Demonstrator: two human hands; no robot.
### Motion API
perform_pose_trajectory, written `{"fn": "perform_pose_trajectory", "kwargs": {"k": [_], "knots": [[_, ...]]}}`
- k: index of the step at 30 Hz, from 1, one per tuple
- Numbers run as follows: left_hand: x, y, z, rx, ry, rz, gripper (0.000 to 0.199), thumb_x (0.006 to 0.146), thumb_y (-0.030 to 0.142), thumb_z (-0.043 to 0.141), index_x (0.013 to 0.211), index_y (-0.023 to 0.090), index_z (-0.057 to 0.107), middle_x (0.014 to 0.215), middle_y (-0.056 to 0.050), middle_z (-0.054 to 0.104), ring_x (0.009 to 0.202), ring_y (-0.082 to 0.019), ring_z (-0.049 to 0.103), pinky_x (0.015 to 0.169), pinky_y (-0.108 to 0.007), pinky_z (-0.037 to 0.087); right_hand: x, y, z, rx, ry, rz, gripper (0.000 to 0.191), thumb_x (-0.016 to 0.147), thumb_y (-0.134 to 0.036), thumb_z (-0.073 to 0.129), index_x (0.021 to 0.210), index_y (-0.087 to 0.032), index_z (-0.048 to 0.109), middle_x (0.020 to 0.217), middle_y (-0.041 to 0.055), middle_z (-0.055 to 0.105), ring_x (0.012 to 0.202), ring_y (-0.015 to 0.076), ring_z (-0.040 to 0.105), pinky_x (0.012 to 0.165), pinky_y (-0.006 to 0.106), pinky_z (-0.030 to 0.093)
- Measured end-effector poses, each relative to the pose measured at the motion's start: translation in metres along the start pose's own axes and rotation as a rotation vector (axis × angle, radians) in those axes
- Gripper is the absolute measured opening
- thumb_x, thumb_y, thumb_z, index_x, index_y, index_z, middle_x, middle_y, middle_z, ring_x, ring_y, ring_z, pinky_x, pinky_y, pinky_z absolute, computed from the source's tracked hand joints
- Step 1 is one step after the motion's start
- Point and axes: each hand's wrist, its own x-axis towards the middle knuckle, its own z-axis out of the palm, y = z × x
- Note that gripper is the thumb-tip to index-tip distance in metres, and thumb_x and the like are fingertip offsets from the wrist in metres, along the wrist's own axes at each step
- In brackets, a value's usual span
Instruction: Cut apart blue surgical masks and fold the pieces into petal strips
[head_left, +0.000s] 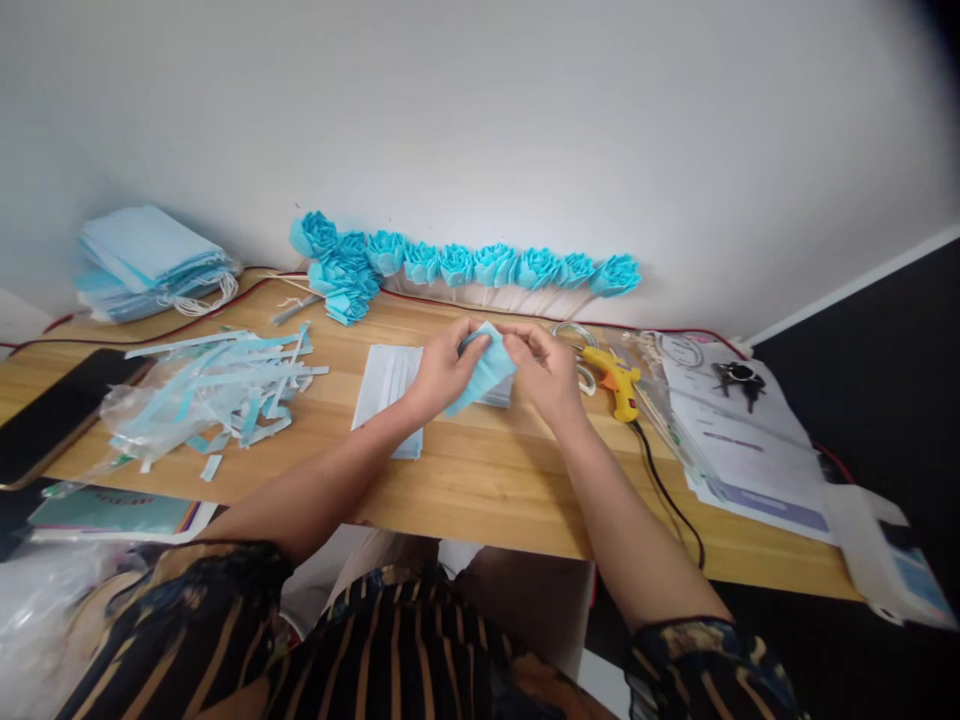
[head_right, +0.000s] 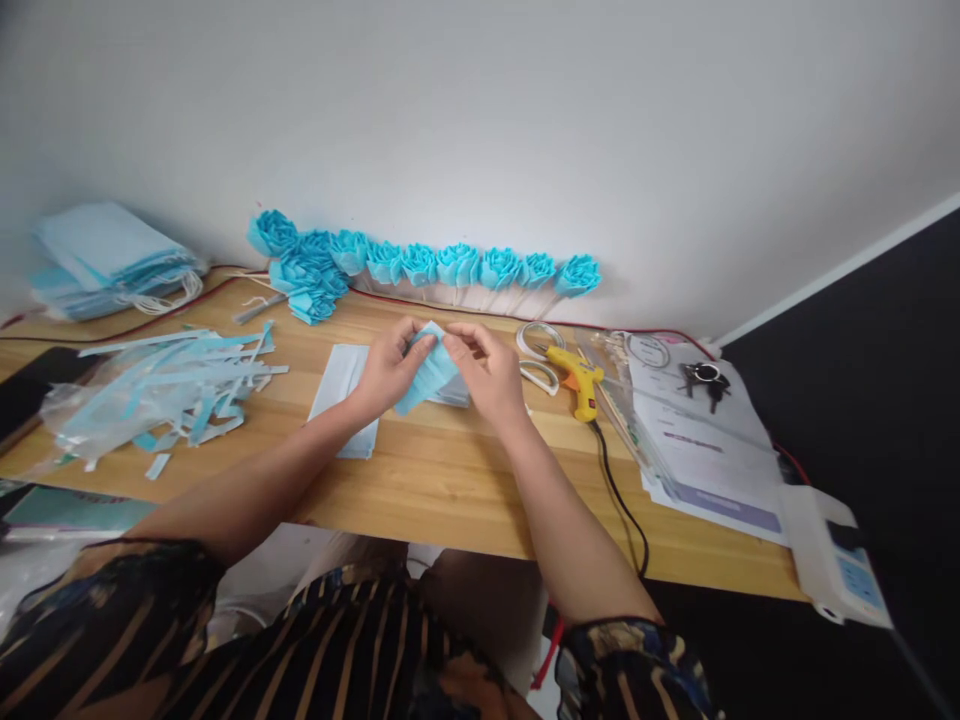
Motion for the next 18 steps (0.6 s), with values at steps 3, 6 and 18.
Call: {"fn": "perform_pose_trajectory", "kwargs": {"k": [3,6,18], "knots": [[-0.004,0.002,0.004,0.064,-0.06,0.003,0.019,0.091,0.033,0.052,0.08,0.018,0.055,0.073,0.0,0.061,0.069,-0.013,0.054,0.065,-0.026,0.039,-0.003,-0.001,0.007,-0.087,0.076,-0.021,0.021,0.084,-0.04,0.066,0.088,-0.02,0.069,0.08,0.0009,0.072,0.07,0.0148,0.062,0.067,0.028,0.048],[-0.003,0.0,0.005,0.039,-0.107,-0.054,0.018,0.088,0.035,0.056,0.082,0.018,0.058,0.077,0.0,0.064,0.074,-0.014,0.057,0.068,-0.026,0.041,-0.003,-0.001,0.007,-0.129,0.159,-0.069,0.018,0.086,-0.036,0.063,0.079,-0.02,0.066,0.072,-0.0007,0.068,0.065,0.0137,0.059,0.063,0.027,0.046],[0.003,-0.016,0.003,-0.272,-0.127,-0.371,0.034,0.072,0.049,0.07,0.074,0.016,0.061,0.059,0.003,0.054,0.051,-0.009,0.048,0.048,-0.021,0.035,0.011,0.017,-0.025,-0.369,0.446,-0.182,0.025,0.095,-0.043,0.051,0.085,-0.021,0.058,0.071,-0.0011,0.064,0.066,0.0145,0.058,0.065,0.027,0.042]]}}
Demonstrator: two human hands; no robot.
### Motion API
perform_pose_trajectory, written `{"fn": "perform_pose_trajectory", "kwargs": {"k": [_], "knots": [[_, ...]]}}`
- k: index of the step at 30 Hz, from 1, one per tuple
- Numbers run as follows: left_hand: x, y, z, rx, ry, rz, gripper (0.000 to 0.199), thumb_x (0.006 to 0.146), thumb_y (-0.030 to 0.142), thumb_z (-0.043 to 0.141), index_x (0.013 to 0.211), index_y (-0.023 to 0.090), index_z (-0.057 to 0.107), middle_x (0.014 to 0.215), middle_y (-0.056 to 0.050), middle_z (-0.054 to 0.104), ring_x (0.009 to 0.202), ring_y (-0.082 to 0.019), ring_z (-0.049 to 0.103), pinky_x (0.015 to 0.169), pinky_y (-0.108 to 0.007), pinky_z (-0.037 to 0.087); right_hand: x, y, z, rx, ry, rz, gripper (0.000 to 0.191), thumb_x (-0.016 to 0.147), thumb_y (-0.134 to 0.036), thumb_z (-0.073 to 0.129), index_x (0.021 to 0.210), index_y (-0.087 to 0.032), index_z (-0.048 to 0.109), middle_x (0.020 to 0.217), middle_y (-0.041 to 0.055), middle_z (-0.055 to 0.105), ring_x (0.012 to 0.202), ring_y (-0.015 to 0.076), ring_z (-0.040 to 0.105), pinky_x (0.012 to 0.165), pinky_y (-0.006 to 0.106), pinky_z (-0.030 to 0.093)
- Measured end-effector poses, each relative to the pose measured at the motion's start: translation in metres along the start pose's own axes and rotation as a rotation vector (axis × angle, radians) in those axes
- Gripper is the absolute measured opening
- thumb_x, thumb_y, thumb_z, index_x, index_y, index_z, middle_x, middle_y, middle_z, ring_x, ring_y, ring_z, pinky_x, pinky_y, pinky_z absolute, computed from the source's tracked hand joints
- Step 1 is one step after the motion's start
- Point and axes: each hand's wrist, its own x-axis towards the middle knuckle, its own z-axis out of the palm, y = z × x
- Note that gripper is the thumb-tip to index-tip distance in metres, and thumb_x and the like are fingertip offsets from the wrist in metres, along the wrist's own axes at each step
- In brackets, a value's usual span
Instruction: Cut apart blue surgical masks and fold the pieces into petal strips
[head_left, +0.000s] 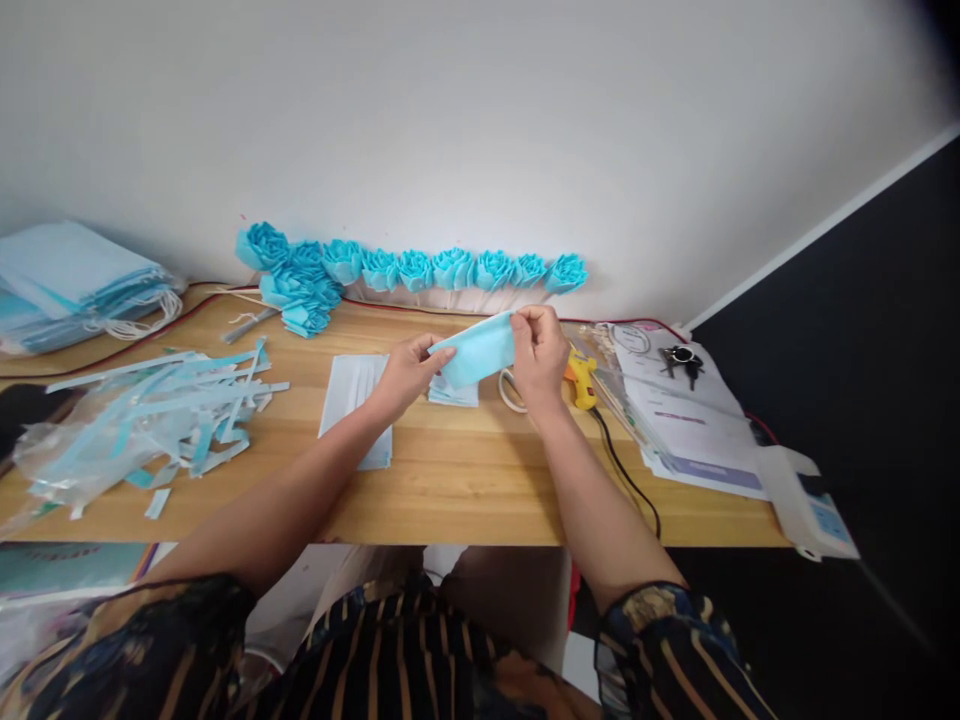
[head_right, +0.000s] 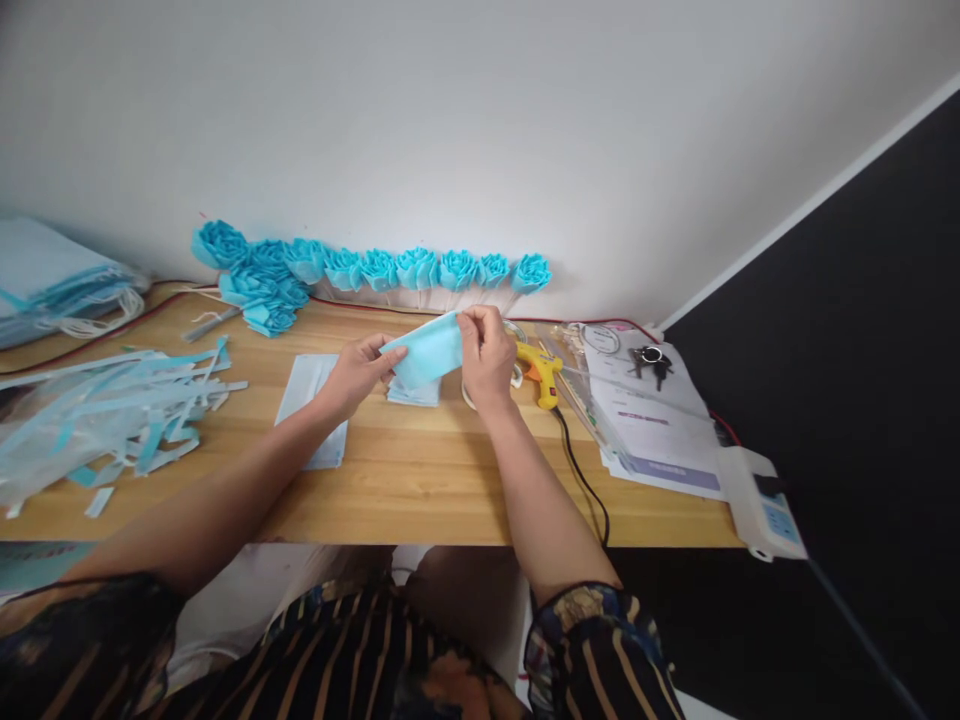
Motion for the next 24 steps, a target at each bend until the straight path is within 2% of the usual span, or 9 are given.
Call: {"fn": "perform_pose_trajectory", "kwargs": {"k": [3,8,13,17,24], "knots": [[0.0,0.001,0.0,-0.038,0.002,-0.015,0.035,0.07,0.049,0.073,0.072,0.016,0.062,0.055,0.003,0.053,0.048,-0.008,0.045,0.047,-0.021,0.035,0.0,0.003,0.001,0.003,0.01,0.016,0.028,0.095,-0.046,0.05,0.086,-0.021,0.059,0.072,-0.0001,0.065,0.067,0.0158,0.059,0.066,0.028,0.043],[0.001,0.001,0.0,-0.074,0.002,-0.041,0.036,0.064,0.048,0.078,0.074,0.015,0.065,0.058,0.002,0.057,0.049,-0.008,0.047,0.048,-0.021,0.036,0.002,0.004,0.001,0.04,-0.017,0.0,0.026,0.093,-0.043,0.053,0.095,-0.02,0.066,0.087,0.004,0.072,0.078,0.0181,0.065,0.072,0.028,0.046],[0.001,0.002,0.0,-0.078,0.008,-0.055,0.037,0.062,0.047,0.078,0.073,0.015,0.066,0.056,0.003,0.058,0.049,-0.007,0.047,0.048,-0.021,0.035,0.003,0.004,-0.001,0.0,-0.03,-0.012,0.026,0.093,-0.04,0.054,0.085,-0.019,0.067,0.077,0.0017,0.07,0.07,0.016,0.061,0.07,0.027,0.046],[0.001,0.003,0.001,-0.075,-0.001,-0.085,0.039,0.061,0.05,0.079,0.073,0.015,0.065,0.057,0.002,0.06,0.048,-0.008,0.048,0.047,-0.021,0.035,0.003,0.005,-0.002,-0.037,-0.019,-0.029,0.028,0.094,-0.041,0.051,0.086,-0.019,0.066,0.077,0.0011,0.069,0.07,0.015,0.059,0.069,0.026,0.044],[-0.002,0.007,0.003,-0.085,-0.143,-0.055,0.041,0.06,0.052,0.08,0.067,0.016,0.059,0.059,0.0,0.062,0.053,-0.01,0.052,0.051,-0.022,0.038,0.009,0.009,-0.011,-0.057,-0.01,-0.076,0.029,0.094,-0.042,0.05,0.085,-0.019,0.066,0.076,0.0011,0.068,0.068,0.0145,0.058,0.067,0.026,0.043]]}}
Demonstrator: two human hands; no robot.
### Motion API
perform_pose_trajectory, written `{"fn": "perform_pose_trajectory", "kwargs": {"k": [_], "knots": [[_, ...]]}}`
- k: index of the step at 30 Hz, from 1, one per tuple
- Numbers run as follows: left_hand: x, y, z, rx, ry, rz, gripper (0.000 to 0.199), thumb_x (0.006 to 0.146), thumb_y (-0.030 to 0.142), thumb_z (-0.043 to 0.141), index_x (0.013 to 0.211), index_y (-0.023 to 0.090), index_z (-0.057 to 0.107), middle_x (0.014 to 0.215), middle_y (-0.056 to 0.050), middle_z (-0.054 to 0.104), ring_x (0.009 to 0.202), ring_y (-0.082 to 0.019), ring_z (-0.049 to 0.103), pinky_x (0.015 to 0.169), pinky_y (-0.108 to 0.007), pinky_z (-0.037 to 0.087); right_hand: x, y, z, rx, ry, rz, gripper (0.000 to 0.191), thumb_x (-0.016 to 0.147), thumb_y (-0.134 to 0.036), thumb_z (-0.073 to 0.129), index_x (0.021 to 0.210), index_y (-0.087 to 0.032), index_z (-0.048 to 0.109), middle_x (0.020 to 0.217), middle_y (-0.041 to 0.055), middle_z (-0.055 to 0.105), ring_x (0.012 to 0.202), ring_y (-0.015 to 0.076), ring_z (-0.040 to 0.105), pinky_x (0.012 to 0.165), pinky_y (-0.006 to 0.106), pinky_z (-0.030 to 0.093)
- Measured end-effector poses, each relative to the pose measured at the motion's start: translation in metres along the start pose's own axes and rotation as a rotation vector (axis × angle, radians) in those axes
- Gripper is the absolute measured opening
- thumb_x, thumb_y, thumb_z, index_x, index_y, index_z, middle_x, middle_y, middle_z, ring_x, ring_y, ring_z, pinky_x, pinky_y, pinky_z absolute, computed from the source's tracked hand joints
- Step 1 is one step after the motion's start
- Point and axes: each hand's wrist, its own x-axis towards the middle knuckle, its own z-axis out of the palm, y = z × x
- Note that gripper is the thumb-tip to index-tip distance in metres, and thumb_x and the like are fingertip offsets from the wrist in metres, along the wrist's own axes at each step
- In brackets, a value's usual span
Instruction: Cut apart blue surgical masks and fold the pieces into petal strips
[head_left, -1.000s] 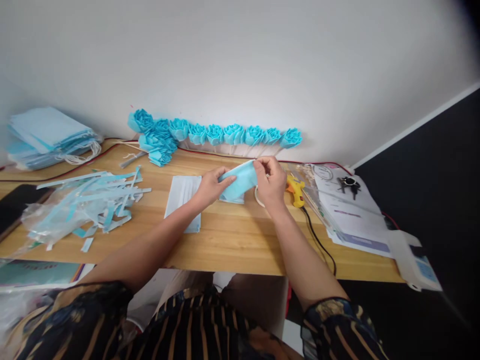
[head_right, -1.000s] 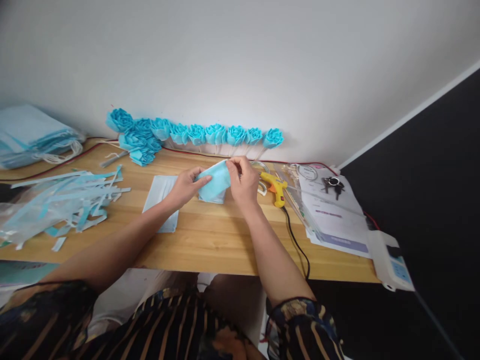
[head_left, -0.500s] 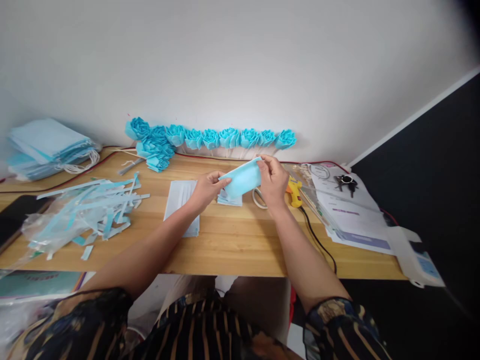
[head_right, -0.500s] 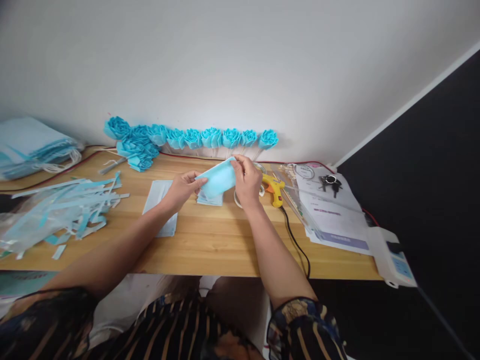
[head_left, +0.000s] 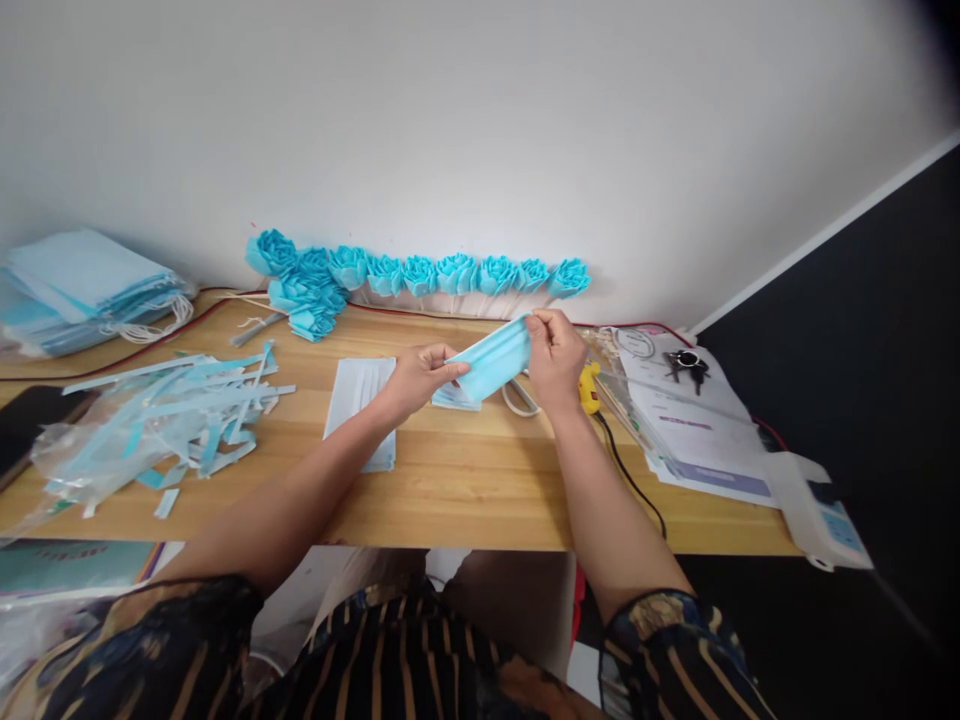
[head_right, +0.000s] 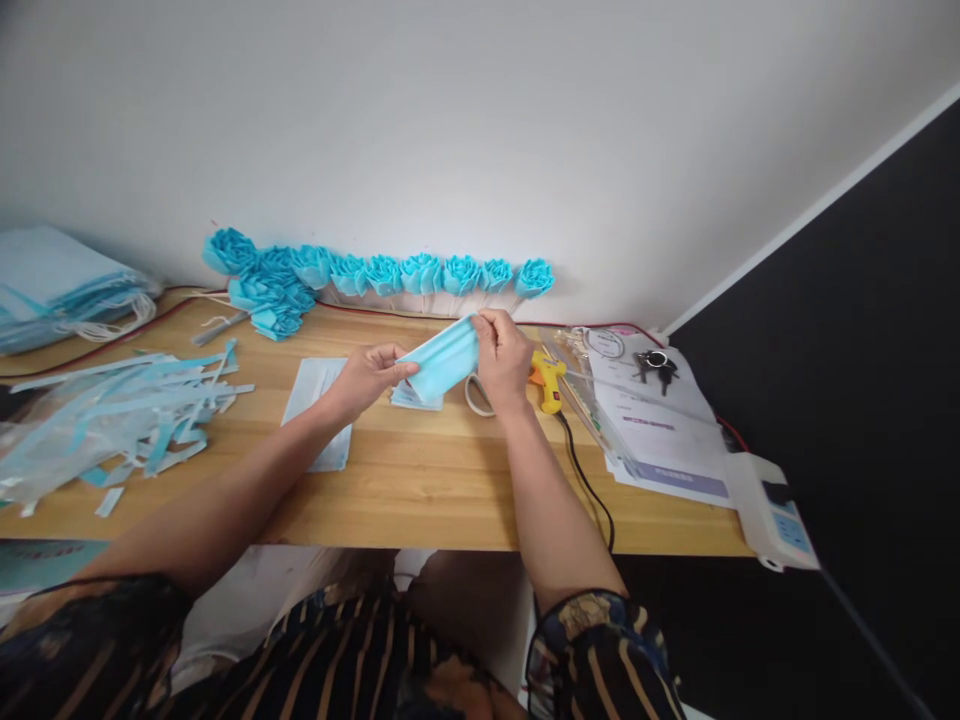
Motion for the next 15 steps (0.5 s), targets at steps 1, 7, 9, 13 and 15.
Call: {"fn": "perform_pose_trajectory", "kwargs": {"k": [1,7,9,13,15], "knots": [[0.0,0.001,-0.001,0.011,-0.014,-0.002,0.041,0.061,0.052,0.079,0.066,0.016,0.059,0.059,0.0,0.061,0.052,-0.01,0.052,0.051,-0.022,0.037,0.0,0.0,-0.001,0.003,-0.016,-0.001,0.029,0.094,-0.042,0.05,0.085,-0.02,0.066,0.075,0.0007,0.067,0.067,0.0145,0.057,0.066,0.026,0.043],[-0.003,0.014,-0.011,0.06,-0.072,0.088,0.037,0.071,0.047,0.076,0.087,0.016,0.065,0.085,-0.005,0.07,0.073,-0.014,0.063,0.065,-0.024,0.047,-0.006,-0.014,0.0,0.0,-0.187,-0.09,0.03,0.096,-0.043,0.049,0.087,-0.022,0.069,0.075,0.002,0.07,0.07,0.0168,0.061,0.07,0.029,0.045],[-0.005,0.021,-0.011,0.109,-0.075,0.187,0.038,0.074,0.044,0.074,0.099,0.016,0.066,0.103,-0.008,0.071,0.093,-0.019,0.065,0.081,-0.028,0.049,-0.009,-0.02,0.003,0.013,-0.253,-0.154,0.03,0.096,-0.043,0.049,0.087,-0.023,0.07,0.081,0.0035,0.073,0.075,0.0182,0.064,0.074,0.03,0.047],[-0.007,0.026,-0.01,0.286,-0.094,0.299,0.031,0.078,0.04,0.07,0.098,0.016,0.068,0.104,-0.007,0.071,0.101,-0.021,0.063,0.092,-0.032,0.046,-0.015,-0.032,0.009,0.077,-0.379,-0.221,0.029,0.096,-0.044,0.049,0.093,-0.026,0.072,0.091,0.0039,0.076,0.082,0.0203,0.068,0.078,0.033,0.049],[-0.007,0.025,-0.009,0.336,-0.086,0.303,0.027,0.08,0.039,0.066,0.093,0.016,0.067,0.095,-0.005,0.07,0.093,-0.02,0.063,0.087,-0.031,0.047,-0.018,-0.035,0.011,0.109,-0.411,-0.233,0.027,0.096,-0.044,0.051,0.098,-0.027,0.071,0.096,0.0039,0.076,0.086,0.021,0.069,0.079,0.034,0.05]]}}
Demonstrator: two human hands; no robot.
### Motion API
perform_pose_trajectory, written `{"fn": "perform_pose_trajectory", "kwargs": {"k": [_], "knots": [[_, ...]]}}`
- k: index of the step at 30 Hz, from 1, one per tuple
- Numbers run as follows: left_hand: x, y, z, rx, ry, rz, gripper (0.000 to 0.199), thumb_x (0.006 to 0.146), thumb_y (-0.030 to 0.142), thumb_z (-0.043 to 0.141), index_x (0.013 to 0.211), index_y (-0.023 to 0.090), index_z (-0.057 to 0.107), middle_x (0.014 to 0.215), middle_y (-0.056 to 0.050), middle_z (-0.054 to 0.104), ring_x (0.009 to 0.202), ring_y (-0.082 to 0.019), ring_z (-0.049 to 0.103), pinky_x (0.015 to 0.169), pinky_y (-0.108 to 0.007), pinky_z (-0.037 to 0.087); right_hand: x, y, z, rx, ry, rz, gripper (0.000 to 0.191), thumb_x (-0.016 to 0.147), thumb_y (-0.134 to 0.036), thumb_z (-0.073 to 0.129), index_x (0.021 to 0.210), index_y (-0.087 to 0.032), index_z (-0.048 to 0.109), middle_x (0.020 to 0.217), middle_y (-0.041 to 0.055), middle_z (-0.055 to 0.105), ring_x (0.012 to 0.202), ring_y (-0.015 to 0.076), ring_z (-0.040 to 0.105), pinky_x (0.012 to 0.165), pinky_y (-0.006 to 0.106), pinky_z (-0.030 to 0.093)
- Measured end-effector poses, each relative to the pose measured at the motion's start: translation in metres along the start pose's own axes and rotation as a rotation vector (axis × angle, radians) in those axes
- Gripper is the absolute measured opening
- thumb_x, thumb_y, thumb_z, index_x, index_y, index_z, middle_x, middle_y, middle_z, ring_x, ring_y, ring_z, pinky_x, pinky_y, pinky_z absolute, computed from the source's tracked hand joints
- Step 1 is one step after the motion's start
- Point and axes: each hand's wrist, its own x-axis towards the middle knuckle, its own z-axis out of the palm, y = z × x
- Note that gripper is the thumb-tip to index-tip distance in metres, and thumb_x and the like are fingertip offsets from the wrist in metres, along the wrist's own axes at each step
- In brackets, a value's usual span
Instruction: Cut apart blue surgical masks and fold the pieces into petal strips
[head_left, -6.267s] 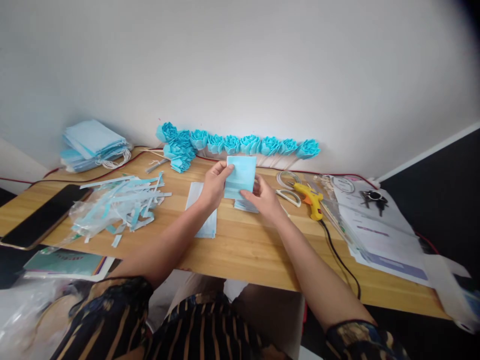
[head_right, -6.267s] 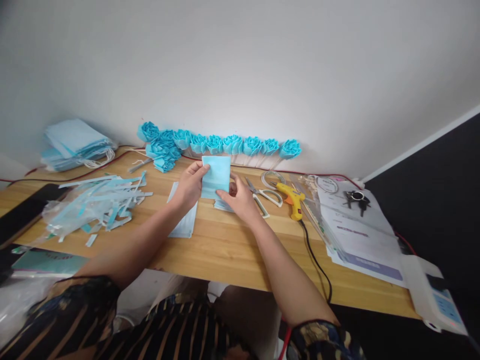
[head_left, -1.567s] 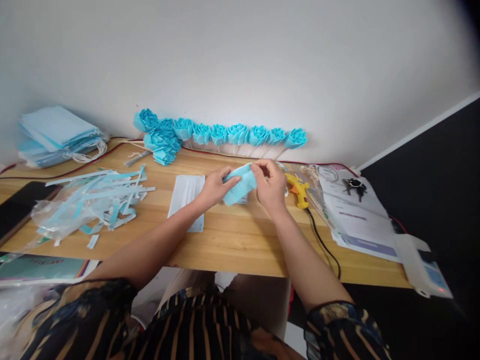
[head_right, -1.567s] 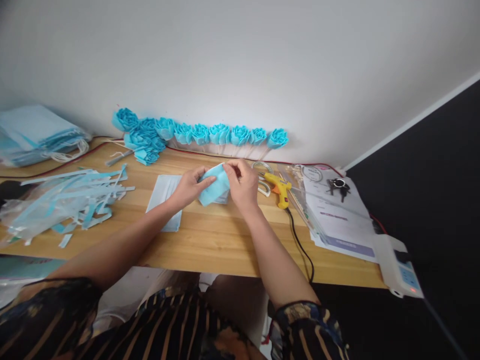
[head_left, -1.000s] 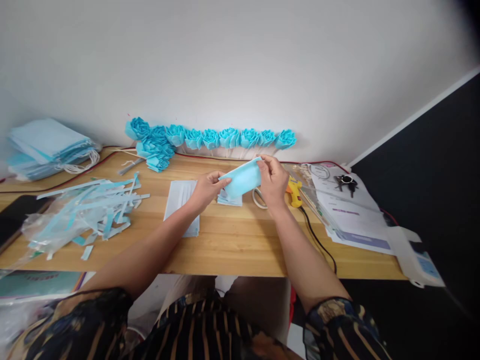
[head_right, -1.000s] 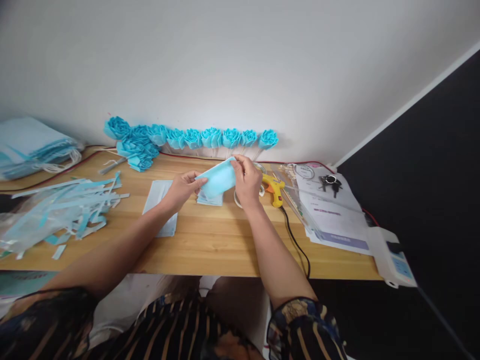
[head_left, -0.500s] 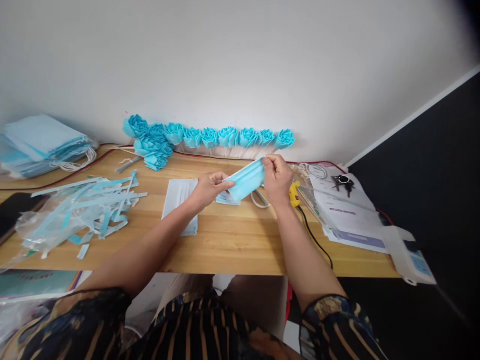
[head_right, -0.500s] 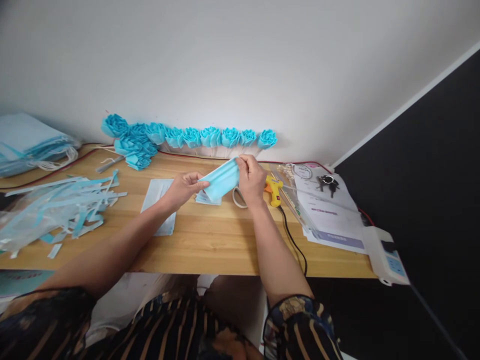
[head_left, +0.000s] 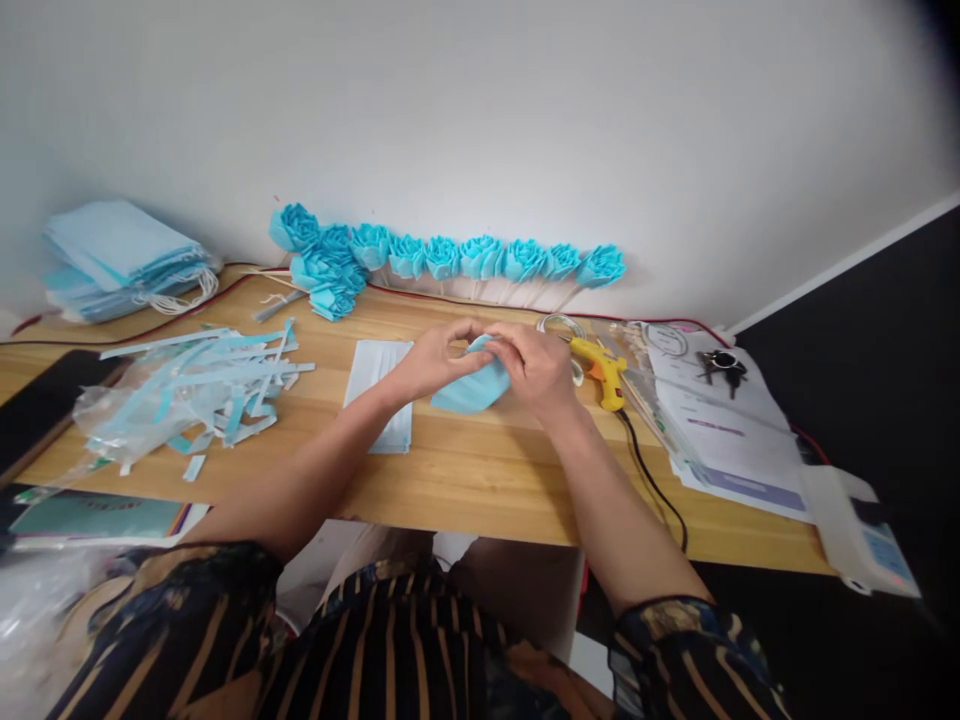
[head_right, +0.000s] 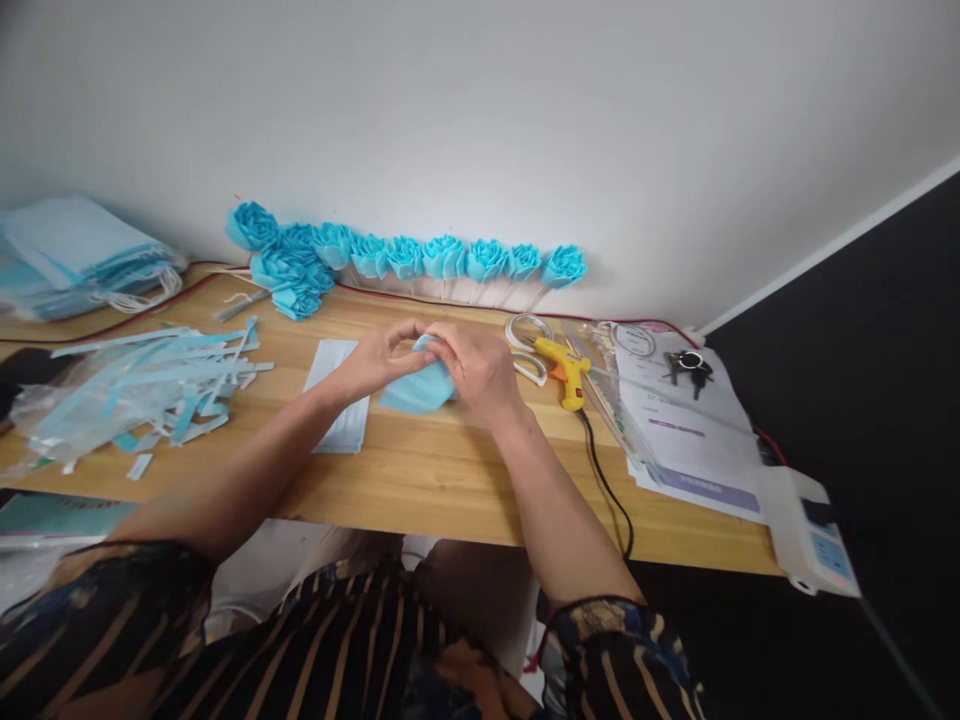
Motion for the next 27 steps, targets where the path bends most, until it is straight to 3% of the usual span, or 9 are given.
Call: {"fn": "perform_pose_trajectory", "kwargs": {"k": [4,8,10,13,17,19,23,27], "knots": [[0.0,-0.002,0.002,0.035,0.037,0.001,0.02,0.078,0.035,0.064,0.084,0.015,0.065,0.084,-0.003,0.067,0.084,-0.017,0.06,0.08,-0.029,0.046,-0.001,-0.003,0.002,0.012,-0.034,0.0,0.024,0.096,-0.041,0.052,0.105,-0.028,0.07,0.101,0.0038,0.076,0.091,0.0214,0.07,0.082,0.035,0.051],[0.001,-0.003,0.004,-0.039,0.072,-0.036,0.02,0.075,0.035,0.068,0.077,0.016,0.061,0.077,-0.001,0.064,0.076,-0.014,0.057,0.073,-0.026,0.044,-0.002,-0.002,0.004,0.051,-0.032,0.137,0.027,0.092,-0.043,0.058,0.112,-0.028,0.067,0.091,0.0025,0.075,0.084,0.0208,0.069,0.079,0.035,0.052],[0.001,-0.005,0.005,-0.163,0.113,-0.072,0.026,0.074,0.04,0.071,0.075,0.017,0.058,0.072,0.001,0.06,0.07,-0.012,0.055,0.067,-0.024,0.043,-0.002,0.0,0.007,0.165,0.006,0.254,0.038,0.088,-0.048,0.063,0.119,-0.026,0.063,0.084,0.0011,0.073,0.076,0.0196,0.068,0.073,0.034,0.053],[0.002,-0.011,0.004,-0.375,0.242,-0.108,0.035,0.073,0.047,0.073,0.08,0.018,0.055,0.074,0.001,0.06,0.068,-0.011,0.055,0.065,-0.023,0.044,-0.001,0.003,0.016,0.473,0.034,0.405,0.051,0.082,-0.057,0.065,0.119,-0.022,0.062,0.09,0.0037,0.074,0.079,0.0204,0.068,0.069,0.033,0.055],[0.006,-0.016,0.0,-0.497,0.384,-0.119,0.038,0.074,0.049,0.072,0.088,0.019,0.055,0.084,0.0,0.065,0.077,-0.012,0.06,0.071,-0.024,0.047,-0.002,0.004,0.027,0.691,-0.133,0.512,0.047,0.076,-0.054,0.071,0.107,-0.019,0.066,0.102,0.0065,0.075,0.089,0.0226,0.07,0.074,0.034,0.056],[0.008,-0.016,-0.002,-0.53,0.408,-0.131,0.038,0.075,0.049,0.071,0.092,0.019,0.056,0.087,-0.001,0.066,0.082,-0.014,0.062,0.073,-0.024,0.048,-0.004,0.003,0.031,0.59,-0.168,0.526,0.039,0.076,-0.047,0.072,0.102,-0.019,0.068,0.096,0.0048,0.076,0.084,0.0214,0.069,0.073,0.033,0.055],[0.01,-0.014,-0.005,-0.598,0.46,-0.147,0.034,0.078,0.046,0.069,0.093,0.019,0.056,0.087,-0.002,0.067,0.081,-0.014,0.062,0.071,-0.024,0.047,-0.008,0.0,0.038,0.145,-0.113,0.487,0.017,0.077,-0.036,0.069,0.079,-0.019,0.068,0.071,0.0024,0.071,0.068,0.0204,0.064,0.063,0.03,0.047],[0.01,-0.016,-0.005,-0.626,0.519,-0.179,0.026,0.085,0.042,0.064,0.086,0.019,0.052,0.08,-0.001,0.063,0.074,-0.012,0.059,0.068,-0.023,0.046,-0.014,-0.006,0.046,-0.174,-0.118,0.331,0.011,0.081,-0.03,0.064,0.075,-0.021,0.065,0.071,0.0057,0.069,0.068,0.0226,0.063,0.061,0.031,0.041]]}}
